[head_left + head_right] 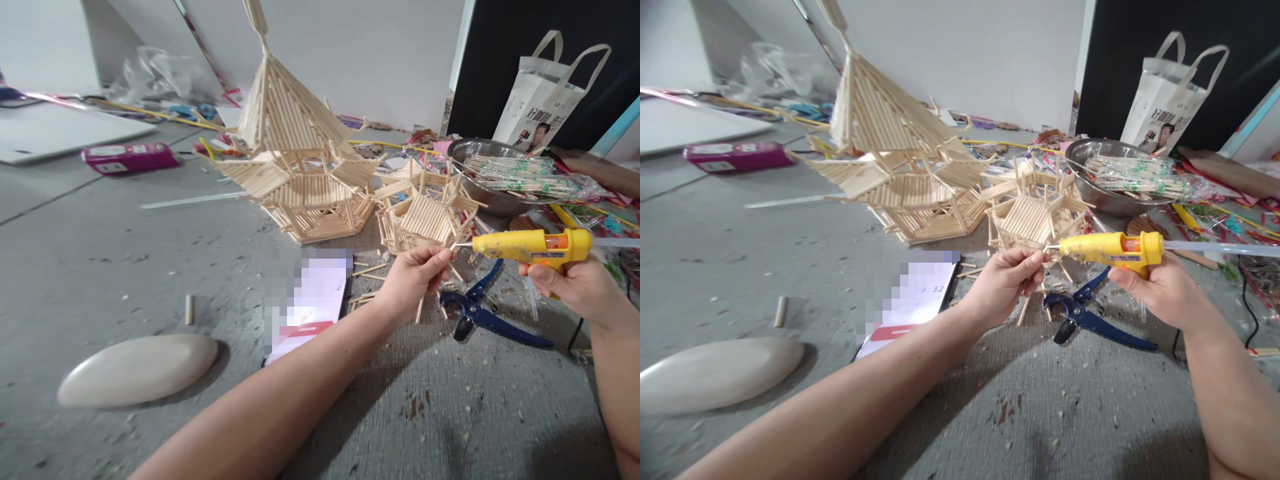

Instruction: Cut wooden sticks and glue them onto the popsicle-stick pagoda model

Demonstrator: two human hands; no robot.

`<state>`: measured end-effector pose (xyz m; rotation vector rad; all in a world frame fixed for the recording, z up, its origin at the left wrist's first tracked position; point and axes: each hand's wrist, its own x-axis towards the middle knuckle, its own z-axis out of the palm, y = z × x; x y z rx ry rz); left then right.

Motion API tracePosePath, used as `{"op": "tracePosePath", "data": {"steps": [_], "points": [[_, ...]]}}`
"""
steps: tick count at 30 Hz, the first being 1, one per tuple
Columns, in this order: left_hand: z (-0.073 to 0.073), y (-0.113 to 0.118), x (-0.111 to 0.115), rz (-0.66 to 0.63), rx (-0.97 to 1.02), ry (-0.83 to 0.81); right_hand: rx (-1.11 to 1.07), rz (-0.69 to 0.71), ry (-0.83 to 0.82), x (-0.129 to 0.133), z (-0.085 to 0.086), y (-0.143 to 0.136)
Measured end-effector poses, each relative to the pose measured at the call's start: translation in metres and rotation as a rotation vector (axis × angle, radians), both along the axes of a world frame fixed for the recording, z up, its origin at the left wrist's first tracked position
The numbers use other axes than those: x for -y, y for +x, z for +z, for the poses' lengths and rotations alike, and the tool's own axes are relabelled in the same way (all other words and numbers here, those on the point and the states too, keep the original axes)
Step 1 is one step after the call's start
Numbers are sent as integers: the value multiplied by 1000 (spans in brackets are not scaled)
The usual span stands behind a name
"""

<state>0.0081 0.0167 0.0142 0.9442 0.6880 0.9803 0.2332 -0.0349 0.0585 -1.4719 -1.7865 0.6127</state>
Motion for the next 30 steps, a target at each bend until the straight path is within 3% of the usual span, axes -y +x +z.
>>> {"op": "tracePosePath", "data": {"steps": [12, 30], "points": [[1, 0, 1, 4, -26, -9, 60, 65, -27, 2, 5, -4], [0, 0, 1, 6, -25, -2, 95, 31, -31, 2, 4, -1]]}}
